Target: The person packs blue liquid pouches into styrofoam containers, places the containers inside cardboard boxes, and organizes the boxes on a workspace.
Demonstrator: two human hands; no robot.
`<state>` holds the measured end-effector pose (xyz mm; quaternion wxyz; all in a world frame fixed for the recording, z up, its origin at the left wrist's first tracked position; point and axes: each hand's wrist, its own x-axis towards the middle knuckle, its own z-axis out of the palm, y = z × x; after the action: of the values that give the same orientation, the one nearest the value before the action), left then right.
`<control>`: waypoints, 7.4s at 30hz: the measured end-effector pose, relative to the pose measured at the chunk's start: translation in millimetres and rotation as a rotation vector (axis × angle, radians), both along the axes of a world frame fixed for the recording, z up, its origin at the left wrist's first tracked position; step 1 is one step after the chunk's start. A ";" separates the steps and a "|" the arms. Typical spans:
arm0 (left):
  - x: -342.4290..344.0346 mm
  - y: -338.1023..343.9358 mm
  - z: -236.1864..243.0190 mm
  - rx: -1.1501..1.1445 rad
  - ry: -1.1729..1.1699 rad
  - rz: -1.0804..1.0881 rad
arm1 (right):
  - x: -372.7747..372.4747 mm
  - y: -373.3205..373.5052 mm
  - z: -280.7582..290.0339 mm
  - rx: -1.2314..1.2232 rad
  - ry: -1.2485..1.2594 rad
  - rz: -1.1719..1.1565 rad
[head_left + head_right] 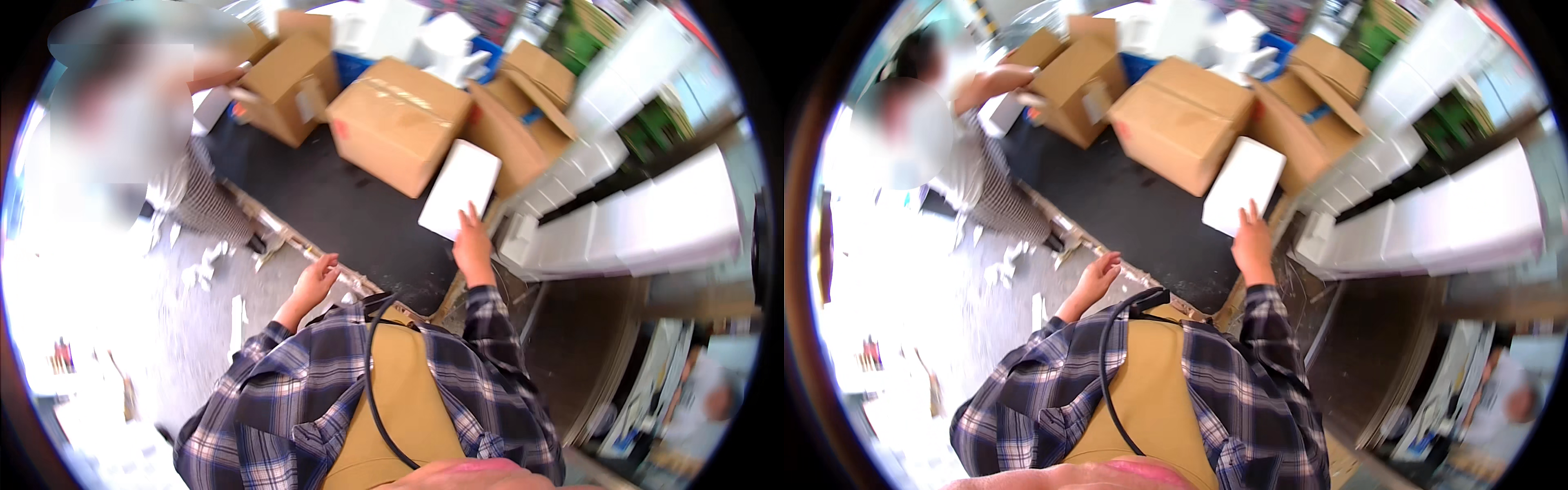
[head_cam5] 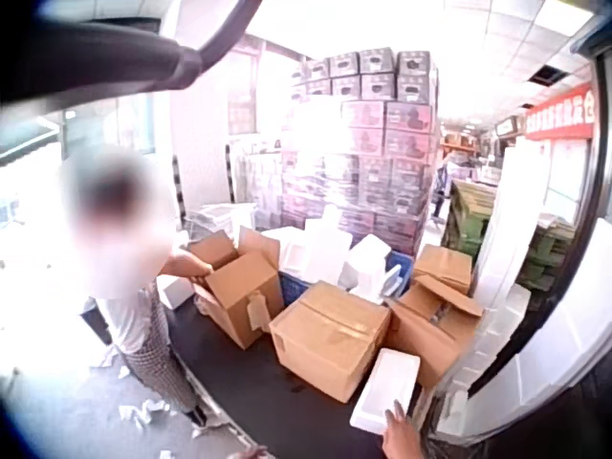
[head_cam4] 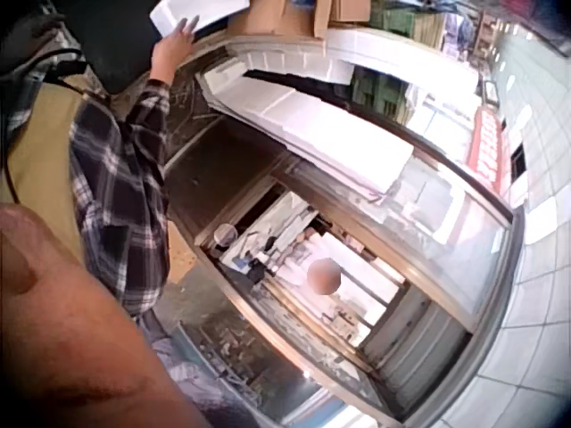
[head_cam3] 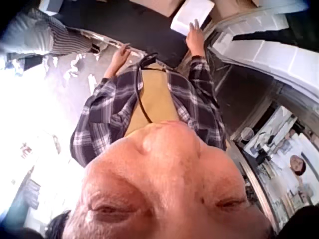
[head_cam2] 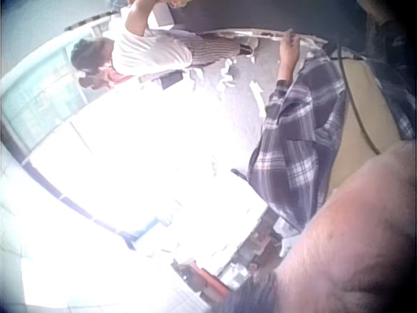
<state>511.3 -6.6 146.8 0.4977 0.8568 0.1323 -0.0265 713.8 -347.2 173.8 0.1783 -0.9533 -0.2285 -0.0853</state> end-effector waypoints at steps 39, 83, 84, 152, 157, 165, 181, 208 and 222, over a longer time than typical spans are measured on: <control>365.8 334.4 226.3 0.650 -0.203 -0.234 | 121.7 243.6 99.3 -0.205 -0.092 -0.004; 257.3 300.4 159.8 0.678 -0.360 -0.019 | 125.4 246.5 94.4 -0.168 -0.094 -0.039; 247.4 310.7 173.9 0.637 -0.362 -0.057 | 127.3 246.6 93.3 -0.187 -0.102 -0.046; 117.4 321.0 203.5 0.504 -0.095 -0.145 | 79.8 403.2 196.8 -0.094 0.493 0.909; 160.0 320.7 220.4 0.507 0.408 -0.560 | 79.8 425.2 172.2 -0.304 0.451 0.955; 163.0 300.3 209.8 0.771 0.300 -0.631 | 64.3 435.7 170.6 -0.485 0.523 0.863; 185.0 269.4 135.2 0.776 0.155 -0.175 | 65.0 436.1 108.1 -0.326 0.252 0.628; 57.4 187.0 158.9 -0.294 -0.925 0.555 | 31.4 426.9 201.6 0.467 0.321 0.816; -249.3 233.9 224.6 0.136 -0.915 1.153 | -27.9 389.8 208.6 0.706 0.206 1.237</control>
<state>262.0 227.3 371.4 0.3840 0.6056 0.3418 0.6074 685.9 42.5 382.4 0.5123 -0.5379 -0.6674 0.0529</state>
